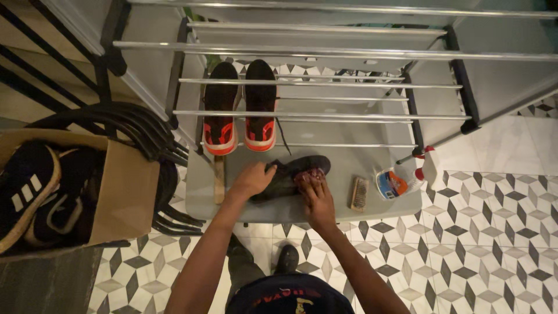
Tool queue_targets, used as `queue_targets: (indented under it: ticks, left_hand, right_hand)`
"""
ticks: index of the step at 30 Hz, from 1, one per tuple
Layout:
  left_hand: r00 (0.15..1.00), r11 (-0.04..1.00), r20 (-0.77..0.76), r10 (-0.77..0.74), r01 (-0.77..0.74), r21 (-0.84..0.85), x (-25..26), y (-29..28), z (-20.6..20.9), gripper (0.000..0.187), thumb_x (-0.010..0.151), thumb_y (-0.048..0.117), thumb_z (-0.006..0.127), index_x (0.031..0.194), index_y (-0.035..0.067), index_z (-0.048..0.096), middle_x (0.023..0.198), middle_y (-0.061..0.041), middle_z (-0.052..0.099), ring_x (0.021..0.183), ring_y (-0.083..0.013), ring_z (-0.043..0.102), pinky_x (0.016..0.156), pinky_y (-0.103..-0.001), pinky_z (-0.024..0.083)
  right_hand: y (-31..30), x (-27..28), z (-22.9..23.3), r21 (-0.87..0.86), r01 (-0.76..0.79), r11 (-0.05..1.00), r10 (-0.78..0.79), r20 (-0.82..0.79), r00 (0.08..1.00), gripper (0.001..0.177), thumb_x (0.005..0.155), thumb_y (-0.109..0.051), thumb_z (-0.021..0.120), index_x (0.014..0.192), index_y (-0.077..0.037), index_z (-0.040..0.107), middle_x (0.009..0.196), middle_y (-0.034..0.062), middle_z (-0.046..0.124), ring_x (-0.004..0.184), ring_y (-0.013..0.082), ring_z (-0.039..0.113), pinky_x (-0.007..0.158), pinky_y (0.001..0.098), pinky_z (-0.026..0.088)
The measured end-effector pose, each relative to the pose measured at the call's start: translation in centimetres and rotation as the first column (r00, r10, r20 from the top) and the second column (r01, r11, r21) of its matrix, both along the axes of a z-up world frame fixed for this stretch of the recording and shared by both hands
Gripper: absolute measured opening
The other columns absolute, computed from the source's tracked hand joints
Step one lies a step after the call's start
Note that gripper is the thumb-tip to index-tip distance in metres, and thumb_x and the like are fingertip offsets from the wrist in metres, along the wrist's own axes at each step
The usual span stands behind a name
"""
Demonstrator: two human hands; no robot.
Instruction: The person wipes a black shoe with a cloth on a metal shoe rack, then places the shoe on the rack. The person also wipes the rack surface with the cloth.
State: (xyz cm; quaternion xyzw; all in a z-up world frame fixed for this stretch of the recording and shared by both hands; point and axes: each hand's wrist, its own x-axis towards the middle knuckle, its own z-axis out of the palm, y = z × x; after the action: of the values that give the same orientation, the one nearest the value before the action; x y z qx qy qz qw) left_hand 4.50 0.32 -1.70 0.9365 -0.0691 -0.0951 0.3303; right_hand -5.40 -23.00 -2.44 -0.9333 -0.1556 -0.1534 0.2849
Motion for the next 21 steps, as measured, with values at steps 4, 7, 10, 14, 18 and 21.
queue_targets:
  ticks: [4, 7, 10, 14, 18, 21]
  left_hand:
    - [0.990, 1.000, -0.138, -0.021, 0.019, -0.015, 0.6, 0.8, -1.8, 0.056, 0.097, 0.051, 0.057, 0.095, -0.002, 0.073, 0.093, -0.033, 0.068, 0.095, -0.0507, 0.066, 0.083, -0.057, 0.053]
    - [0.979, 0.996, -0.205, 0.009, -0.028, -0.089, -0.6, 0.5, -2.7, 0.059, 0.096, 0.053, 0.056, 0.093, -0.003, 0.073, 0.089, -0.034, 0.068, 0.092, -0.0498, 0.068, 0.080, -0.055, 0.054]
    - [0.982, 0.992, -0.178, 0.065, -0.082, -0.093, -1.4, 0.2, -3.0, 0.059, 0.095, 0.054, 0.055, 0.091, -0.002, 0.074, 0.086, -0.032, 0.068, 0.090, -0.0499, 0.069, 0.079, -0.056, 0.054]
    - [0.982, 0.990, -0.137, 0.131, -0.138, -0.038, -1.5, 0.2, -3.6, 0.064, 0.093, 0.058, 0.056, 0.087, -0.003, 0.075, 0.087, -0.032, 0.068, 0.090, -0.0504, 0.068, 0.080, -0.056, 0.053]
    - [0.987, 0.991, -0.091, 0.133, -0.136, -0.019, -1.6, 0.2, -4.3, 0.066, 0.094, 0.058, 0.056, 0.084, -0.004, 0.074, 0.086, -0.033, 0.068, 0.091, -0.0501, 0.068, 0.082, -0.055, 0.053]
    - [0.982, 0.987, -0.104, 0.158, -0.161, -0.023, -1.7, 0.2, -4.6, 0.065, 0.093, 0.058, 0.056, 0.083, -0.004, 0.074, 0.086, -0.032, 0.068, 0.091, -0.0503, 0.068, 0.082, -0.055, 0.053]
  right_hand:
    - [-0.4, 1.3, -0.8, 0.090, 0.087, 0.992, -0.089, 0.018, 0.996, 0.054, 0.090, 0.000, 0.063, 0.142, -0.012, 0.057, 0.155, 0.0165, 0.049, 0.149, 0.0434, 0.038, 0.121, 0.0496, 0.036]
    - [1.7, 2.1, -1.8, 0.197, 0.107, 0.975, -0.118, 0.046, 0.992, 0.063, 0.089, 0.001, 0.061, 0.150, -0.009, 0.050, 0.157, 0.0191, 0.045, 0.149, 0.0458, 0.035, 0.121, 0.0498, 0.033]
    - [2.9, 1.3, -2.6, 0.244, 0.131, 0.961, -0.138, 0.010, 0.990, 0.067, 0.088, 0.001, 0.061, 0.153, -0.005, 0.045, 0.159, 0.0229, 0.040, 0.148, 0.0469, 0.032, 0.120, 0.0512, 0.029]
    - [3.2, -0.8, -3.9, 0.304, 0.048, 0.951, -0.060, 0.032, 0.998, 0.060, 0.093, 0.000, 0.063, 0.151, -0.006, 0.047, 0.159, 0.0208, 0.042, 0.149, 0.0428, 0.038, 0.121, 0.0485, 0.033]
    - [3.6, -1.6, -6.5, 0.325, 0.051, 0.944, -0.046, -0.023, 0.999, 0.054, 0.089, 0.004, 0.067, 0.141, -0.006, 0.057, 0.153, 0.0154, 0.046, 0.146, 0.0386, 0.042, 0.120, 0.0459, 0.037]
    - [4.7, 0.1, -8.2, 0.836, 0.115, 0.536, 0.134, -0.218, 0.967, 0.057, 0.090, 0.009, 0.058, 0.146, -0.002, 0.055, 0.155, 0.0180, 0.040, 0.135, 0.0366, 0.054, 0.113, 0.0410, 0.048]
